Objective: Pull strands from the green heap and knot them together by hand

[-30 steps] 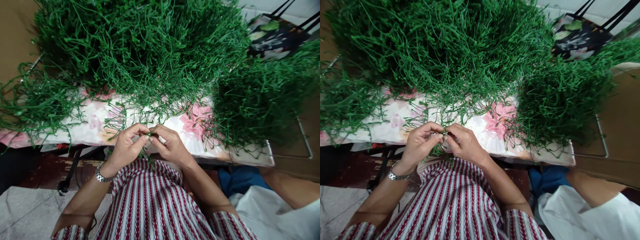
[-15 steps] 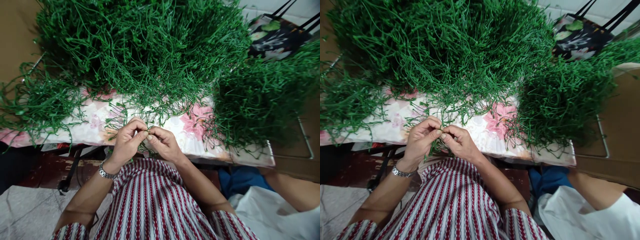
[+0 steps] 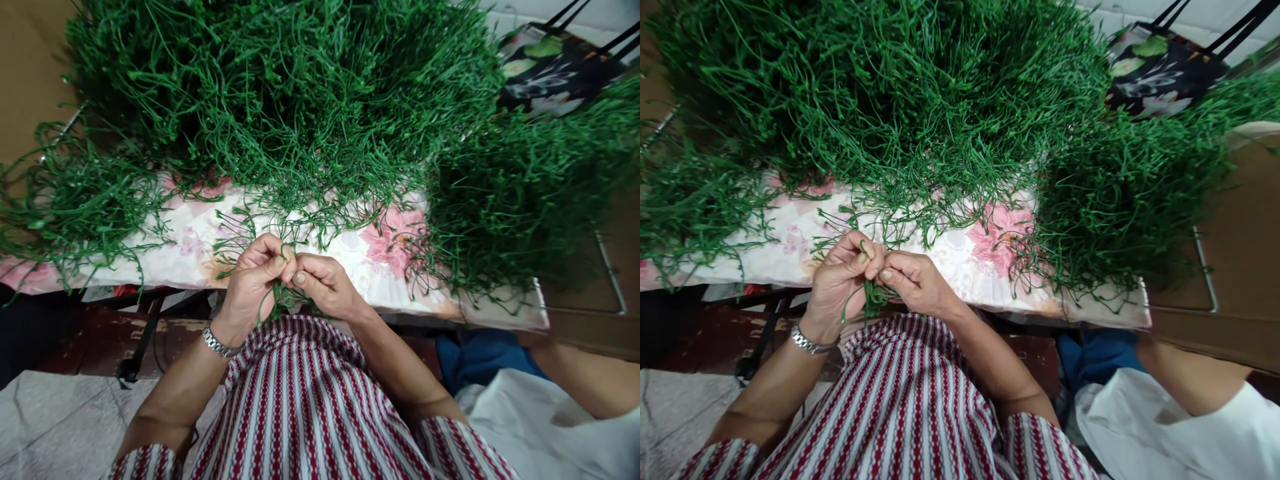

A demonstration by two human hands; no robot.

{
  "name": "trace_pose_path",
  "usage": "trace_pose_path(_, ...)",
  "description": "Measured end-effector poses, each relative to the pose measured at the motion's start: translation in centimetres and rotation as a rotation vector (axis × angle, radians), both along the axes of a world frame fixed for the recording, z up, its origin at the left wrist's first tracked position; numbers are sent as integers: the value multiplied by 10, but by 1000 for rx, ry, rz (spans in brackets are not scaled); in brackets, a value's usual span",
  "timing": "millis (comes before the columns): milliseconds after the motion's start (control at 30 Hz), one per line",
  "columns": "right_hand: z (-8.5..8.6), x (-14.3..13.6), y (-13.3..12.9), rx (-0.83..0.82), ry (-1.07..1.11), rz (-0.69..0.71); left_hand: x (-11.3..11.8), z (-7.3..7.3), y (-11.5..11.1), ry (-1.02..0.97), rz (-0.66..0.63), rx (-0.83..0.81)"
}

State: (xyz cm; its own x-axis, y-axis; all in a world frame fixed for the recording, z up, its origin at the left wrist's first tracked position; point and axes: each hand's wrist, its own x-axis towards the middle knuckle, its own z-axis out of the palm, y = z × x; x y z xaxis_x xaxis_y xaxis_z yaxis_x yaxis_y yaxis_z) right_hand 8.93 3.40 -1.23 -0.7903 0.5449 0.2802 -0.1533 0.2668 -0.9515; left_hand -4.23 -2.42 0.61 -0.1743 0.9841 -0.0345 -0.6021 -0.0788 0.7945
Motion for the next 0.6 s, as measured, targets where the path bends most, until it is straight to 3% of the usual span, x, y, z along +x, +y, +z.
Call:
trace_pose_path(133,5,8,3,80,-17,142,-8,5,0,-56,48,-18)
trace_pose_path(433,15,24,14,-152,-27,-217,-6,3,2,-18,43,-99)
trace_pose_path(600,15,15,0,6,-164,-186,5,2,7,-25,54,-123)
